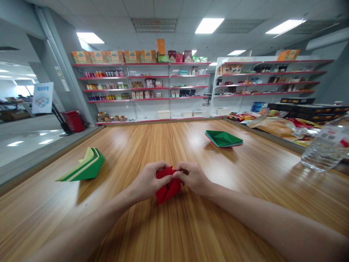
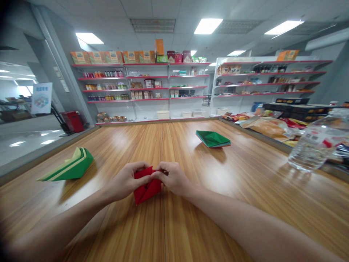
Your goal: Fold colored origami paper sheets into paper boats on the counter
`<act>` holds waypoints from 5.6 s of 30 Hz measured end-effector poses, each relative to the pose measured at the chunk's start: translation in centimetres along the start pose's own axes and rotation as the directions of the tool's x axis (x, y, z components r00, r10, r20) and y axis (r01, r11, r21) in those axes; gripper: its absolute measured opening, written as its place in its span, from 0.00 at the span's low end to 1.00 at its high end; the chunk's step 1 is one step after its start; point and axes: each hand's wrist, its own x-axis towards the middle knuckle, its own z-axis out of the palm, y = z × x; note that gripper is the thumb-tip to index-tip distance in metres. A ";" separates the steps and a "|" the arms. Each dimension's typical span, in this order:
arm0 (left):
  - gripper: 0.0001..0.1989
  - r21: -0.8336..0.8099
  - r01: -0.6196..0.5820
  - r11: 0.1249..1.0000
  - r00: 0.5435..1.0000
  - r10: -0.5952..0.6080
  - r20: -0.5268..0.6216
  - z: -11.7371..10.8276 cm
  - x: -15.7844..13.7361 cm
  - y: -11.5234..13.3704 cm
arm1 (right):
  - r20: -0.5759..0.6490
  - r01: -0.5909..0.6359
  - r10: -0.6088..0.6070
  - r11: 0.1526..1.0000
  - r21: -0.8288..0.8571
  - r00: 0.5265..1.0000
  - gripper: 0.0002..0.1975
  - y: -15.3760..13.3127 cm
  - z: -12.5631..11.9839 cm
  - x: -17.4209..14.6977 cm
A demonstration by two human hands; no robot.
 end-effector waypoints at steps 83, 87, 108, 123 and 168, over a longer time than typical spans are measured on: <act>0.17 -0.665 0.083 0.742 0.935 -0.289 -0.206 4.0 -0.7 -0.5 | -0.073 -0.227 0.219 0.963 -0.146 0.973 0.15 -2.6 1.5 -0.7; 0.16 -0.652 0.059 0.756 0.966 -0.208 -0.155 3.8 -1.0 -0.6 | -0.038 -0.309 0.307 0.950 -0.050 0.951 0.16 -3.0 1.6 -0.5; 0.21 -0.773 0.343 0.534 0.939 -0.193 0.284 3.3 -1.4 -0.9 | 0.299 -0.377 0.251 0.771 0.514 0.921 0.17 -3.6 1.3 -0.7; 0.20 -0.908 0.356 0.222 0.935 -0.097 0.342 3.4 -1.4 -1.2 | 0.071 -0.375 0.397 0.772 0.514 0.915 0.06 -3.7 1.8 -0.4; 0.23 -0.574 0.213 0.791 0.961 -0.276 -0.024 4.7 -0.9 0.4 | 0.034 -0.323 0.408 0.666 0.673 0.912 0.07 -4.3 2.6 -0.8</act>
